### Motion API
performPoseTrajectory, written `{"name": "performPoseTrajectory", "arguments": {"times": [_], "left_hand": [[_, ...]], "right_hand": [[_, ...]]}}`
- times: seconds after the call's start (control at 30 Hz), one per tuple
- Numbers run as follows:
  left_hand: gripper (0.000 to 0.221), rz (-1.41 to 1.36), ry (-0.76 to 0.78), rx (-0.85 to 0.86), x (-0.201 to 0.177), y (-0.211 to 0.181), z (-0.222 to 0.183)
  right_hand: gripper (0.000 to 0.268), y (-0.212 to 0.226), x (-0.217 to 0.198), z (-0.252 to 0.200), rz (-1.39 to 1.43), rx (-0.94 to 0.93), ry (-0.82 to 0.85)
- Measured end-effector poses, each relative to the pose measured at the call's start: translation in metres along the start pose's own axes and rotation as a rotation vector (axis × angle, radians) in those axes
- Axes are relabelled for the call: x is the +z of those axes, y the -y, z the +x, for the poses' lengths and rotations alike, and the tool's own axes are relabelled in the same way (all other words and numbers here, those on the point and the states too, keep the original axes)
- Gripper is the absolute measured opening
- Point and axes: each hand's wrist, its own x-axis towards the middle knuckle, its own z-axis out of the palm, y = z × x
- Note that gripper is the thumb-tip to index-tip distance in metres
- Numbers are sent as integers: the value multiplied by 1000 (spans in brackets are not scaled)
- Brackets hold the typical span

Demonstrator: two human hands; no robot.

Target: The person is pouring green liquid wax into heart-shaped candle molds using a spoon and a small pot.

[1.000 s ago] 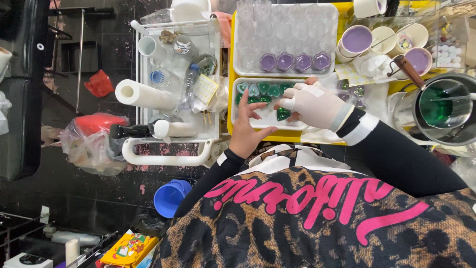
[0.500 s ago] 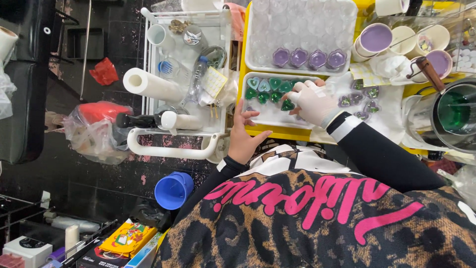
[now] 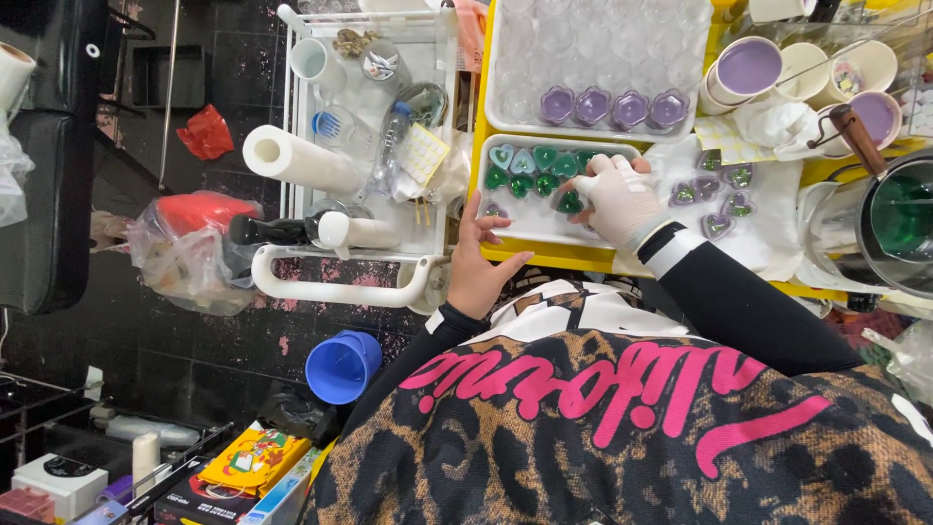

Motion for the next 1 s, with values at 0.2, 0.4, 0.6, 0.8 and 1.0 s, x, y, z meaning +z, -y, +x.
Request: {"name": "performPoseTrajectory", "arguments": {"times": [0.2, 0.4, 0.6, 0.8, 1.0], "left_hand": [[109, 19, 26, -19, 1, -7, 3], [105, 21, 36, -2, 5, -2, 2], [103, 21, 28, 7, 5, -4, 5], [102, 33, 32, 22, 4, 1, 5], [101, 11, 44, -8, 4, -5, 4]], "right_hand": [[51, -1, 0, -2, -5, 45, -3], [51, 1, -5, -1, -11, 114, 48], [52, 5, -12, -3, -22, 97, 31], [50, -13, 19, -7, -14, 54, -57], [46, -5, 12, -10, -126, 75, -91]]}}
